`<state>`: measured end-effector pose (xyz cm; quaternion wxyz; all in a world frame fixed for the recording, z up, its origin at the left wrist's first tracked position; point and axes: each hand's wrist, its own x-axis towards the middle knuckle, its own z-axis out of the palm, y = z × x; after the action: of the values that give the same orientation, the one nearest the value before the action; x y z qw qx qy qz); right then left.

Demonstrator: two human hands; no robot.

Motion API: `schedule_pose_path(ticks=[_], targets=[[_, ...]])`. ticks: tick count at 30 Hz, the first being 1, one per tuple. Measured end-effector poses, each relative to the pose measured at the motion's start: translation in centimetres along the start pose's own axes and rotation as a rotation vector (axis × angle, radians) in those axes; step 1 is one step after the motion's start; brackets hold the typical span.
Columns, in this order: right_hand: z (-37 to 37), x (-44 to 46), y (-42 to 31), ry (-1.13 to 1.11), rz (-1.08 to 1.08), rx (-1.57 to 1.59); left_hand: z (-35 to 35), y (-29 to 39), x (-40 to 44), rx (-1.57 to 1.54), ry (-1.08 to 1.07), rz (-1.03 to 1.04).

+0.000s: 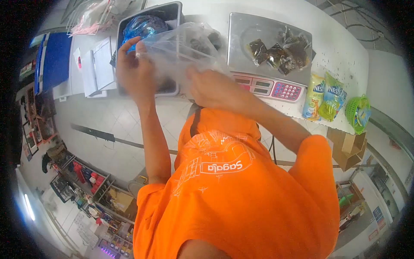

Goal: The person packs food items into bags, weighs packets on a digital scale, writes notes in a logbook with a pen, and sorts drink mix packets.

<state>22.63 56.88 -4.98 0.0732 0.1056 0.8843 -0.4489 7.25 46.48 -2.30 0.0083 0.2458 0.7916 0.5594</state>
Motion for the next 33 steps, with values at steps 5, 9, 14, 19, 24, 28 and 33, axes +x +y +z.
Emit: schedule_pose_path(ticks=[5,9,14,19,24,28,33], targets=[[-0.2,3.4,4.4,0.258,-0.048,-0.205,0.6,1.3,-1.3,-0.136,-0.144,0.106],[4.7,13.2,10.0,0.393,-0.089,-0.447,2.9,3.7,-3.4,-0.146,-0.351,0.335],[6.1,15.2,10.9,0.234,0.016,-0.614,0.7,3.3,-3.2,-0.081,-0.766,0.089],[3.2,13.8,11.4,-0.034,0.167,-0.638,-3.6,-3.2,-4.1,-0.525,-0.827,-0.115],[3.4,8.0,17.1,0.287,-0.043,0.366,-4.8,-12.1,-9.2,-0.523,-0.892,-0.825],[1.5,3.9,14.5,0.284,-0.056,0.625,-0.6,-12.0,-10.6,-0.616,-0.744,-1.181],[-0.8,1.4,11.7,0.361,-0.128,0.738,6.1,-12.2,-8.0,-1.187,-0.577,-1.001]])
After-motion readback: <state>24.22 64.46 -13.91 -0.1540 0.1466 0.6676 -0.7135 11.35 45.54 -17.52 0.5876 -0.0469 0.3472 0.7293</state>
